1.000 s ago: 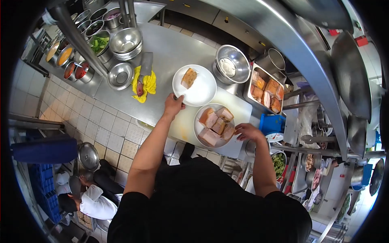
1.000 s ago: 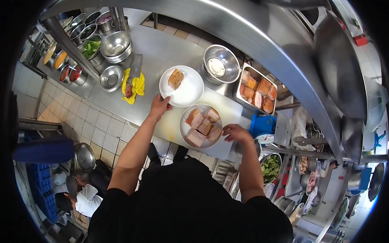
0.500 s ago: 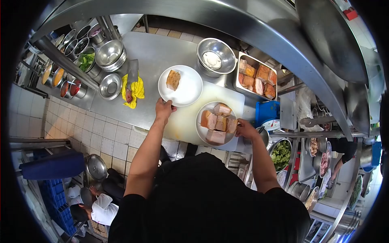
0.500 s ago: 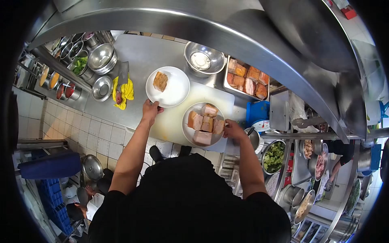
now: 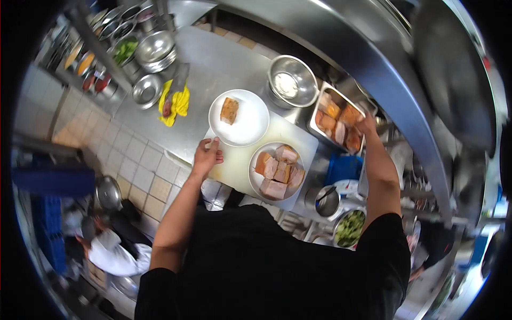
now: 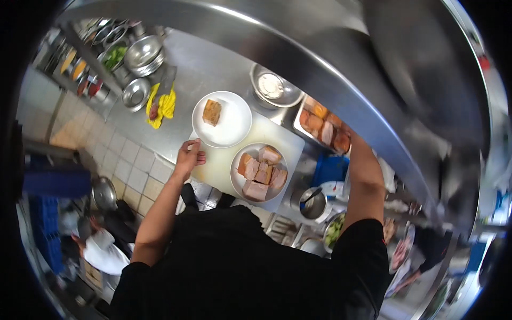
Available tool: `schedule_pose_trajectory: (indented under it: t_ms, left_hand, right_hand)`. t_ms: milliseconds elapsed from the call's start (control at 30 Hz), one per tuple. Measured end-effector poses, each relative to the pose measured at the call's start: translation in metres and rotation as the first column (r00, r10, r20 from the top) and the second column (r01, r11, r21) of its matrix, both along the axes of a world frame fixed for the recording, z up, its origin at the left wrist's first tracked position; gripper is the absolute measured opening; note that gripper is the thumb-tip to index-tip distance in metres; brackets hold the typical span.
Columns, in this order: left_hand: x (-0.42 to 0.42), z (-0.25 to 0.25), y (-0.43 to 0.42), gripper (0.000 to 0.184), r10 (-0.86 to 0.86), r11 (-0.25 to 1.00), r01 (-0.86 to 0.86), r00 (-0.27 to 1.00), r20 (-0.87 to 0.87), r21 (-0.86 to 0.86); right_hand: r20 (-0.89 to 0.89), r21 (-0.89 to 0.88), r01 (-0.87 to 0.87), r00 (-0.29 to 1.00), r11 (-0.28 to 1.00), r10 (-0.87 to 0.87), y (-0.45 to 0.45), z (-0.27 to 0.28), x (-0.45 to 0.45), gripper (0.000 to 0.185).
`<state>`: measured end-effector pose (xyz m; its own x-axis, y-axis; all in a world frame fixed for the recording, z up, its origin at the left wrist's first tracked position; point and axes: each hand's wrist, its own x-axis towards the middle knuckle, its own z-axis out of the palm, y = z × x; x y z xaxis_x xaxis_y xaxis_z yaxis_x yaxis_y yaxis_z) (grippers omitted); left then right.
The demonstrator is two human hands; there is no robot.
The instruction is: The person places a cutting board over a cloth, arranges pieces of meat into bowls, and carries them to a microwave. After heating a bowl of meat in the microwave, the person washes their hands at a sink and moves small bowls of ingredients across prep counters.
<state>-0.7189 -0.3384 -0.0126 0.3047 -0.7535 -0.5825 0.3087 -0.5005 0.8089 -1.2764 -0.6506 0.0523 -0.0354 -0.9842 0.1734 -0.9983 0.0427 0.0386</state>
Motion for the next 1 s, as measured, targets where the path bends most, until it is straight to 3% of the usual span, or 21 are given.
schedule_pose_trajectory:
  t_ms: [67, 133, 167, 233, 267, 333, 433, 467, 533, 600, 633, 700, 733, 800, 833, 867, 900, 933, 1000]
  left_hand:
    - [0.013, 0.003, 0.021, 0.042, 0.129, 0.991, -0.13, 0.991, -0.032, -0.022]
    - [0.029, 0.017, 0.052, 0.047, 0.23, 0.971, -0.234, 0.97, -0.074, -0.044]
    - [0.038, 0.021, 0.068, 0.042, 0.271, 0.962, -0.273, 0.96, -0.069, -0.024]
    - [0.052, 0.029, 0.102, 0.037, 0.37, 0.929, -0.37, 0.929, -0.034, 0.0]
    - [0.057, 0.03, 0.12, 0.035, 0.401, 0.916, -0.401, 0.916, -0.02, 0.006]
    - [0.069, 0.022, 0.151, 0.031, 0.459, 0.888, -0.459, 0.888, -0.016, 0.021]
    - [0.075, 0.022, 0.178, 0.029, 0.503, 0.864, -0.501, 0.864, -0.033, 0.058]
    - [0.076, 0.02, 0.181, 0.028, 0.507, 0.862, -0.504, 0.86, -0.052, 0.059]
    - [0.083, 0.023, 0.178, 0.028, 0.494, 0.869, -0.491, 0.867, -0.068, 0.061]
    - [0.084, 0.025, 0.167, 0.026, 0.46, 0.887, -0.461, 0.883, -0.089, 0.011]
    - [0.083, 0.03, 0.158, 0.025, 0.447, 0.894, -0.449, 0.889, -0.104, 0.001]
    - [0.081, 0.037, 0.135, 0.025, 0.368, 0.928, -0.371, 0.926, -0.081, -0.031]
    - [0.08, 0.039, 0.125, 0.025, 0.29, 0.955, -0.293, 0.955, -0.054, -0.054]
    - [0.078, 0.043, 0.097, 0.026, 0.145, 0.982, -0.149, 0.989, -0.037, -0.113]
    - [0.078, 0.039, 0.08, 0.031, 0.033, 0.992, -0.03, 0.999, 0.025, -0.119]
    - [0.078, 0.035, 0.063, 0.036, -0.077, 0.989, 0.088, 0.993, 0.086, -0.12]
    - [0.073, 0.038, 0.046, 0.046, -0.14, 0.977, 0.173, 0.961, 0.24, -0.122]
    - [0.067, 0.042, 0.029, 0.057, -0.194, 0.96, 0.255, 0.901, 0.388, -0.112]
    - [0.07, 0.045, -0.004, 0.078, -0.312, 0.914, 0.405, 0.719, 0.621, -0.009]
  right_hand:
    - [0.135, 0.094, 0.12, 0.982, 0.988, -0.132, -0.032, -0.044, -0.032, 0.025]
    - [0.475, 0.22, 0.204, 0.832, 0.954, -0.287, -0.07, -0.093, -0.077, 0.02]
    - [0.535, 0.519, 0.179, 0.695, 0.836, -0.481, -0.072, -0.07, -0.074, 0.021]
    - [0.357, 0.405, 0.247, 0.844, 0.881, -0.4, -0.053, -0.053, -0.039, 0.02]
    - [0.372, 0.491, 0.255, 0.803, 0.833, -0.465, -0.057, -0.051, -0.044, 0.036]
    - [0.538, 0.523, 0.172, 0.693, 0.835, -0.479, -0.026, -0.01, -0.006, 0.025]
    - [0.571, 0.407, 0.384, 0.601, 0.828, -0.559, -0.011, 0.011, 0.02, 0.023]
    - [0.615, 0.428, 0.315, 0.586, 0.847, -0.528, -0.003, 0.022, 0.022, 0.08]
    - [0.495, 0.216, 0.451, 0.714, 0.866, -0.495, 0.0, 0.038, 0.03, 0.072]
    - [0.057, 0.089, 0.31, 0.947, 0.947, -0.315, -0.02, 0.052, 0.014, 0.062]
    - [0.286, 0.221, 0.263, 0.903, 0.939, -0.32, 0.011, 0.097, 0.059, 0.065]
    - [0.65, 0.322, -0.063, 0.74, 0.945, -0.173, 0.05, 0.147, 0.126, 0.069]
    - [0.781, 0.271, -0.293, 0.624, 0.917, -0.031, 0.057, 0.146, 0.133, 0.069]
    - [0.868, 0.094, -0.391, 0.483, 0.916, 0.117, 0.085, 0.115, 0.177, 0.066]
    - [0.826, 0.17, -0.478, 0.546, 0.862, 0.14, 0.1, 0.107, 0.208, 0.061]
    - [0.819, 0.191, -0.556, 0.545, 0.809, 0.182, 0.116, 0.096, 0.246, 0.067]
    - [0.814, 0.209, -0.629, 0.537, 0.749, 0.223, 0.132, 0.085, 0.284, 0.074]
    - [0.759, 0.063, -0.628, 0.535, 0.775, 0.371, 0.13, 0.03, 0.302, 0.074]
    - [0.726, 0.088, -0.692, 0.537, 0.716, 0.429, 0.142, -0.004, 0.352, 0.075]
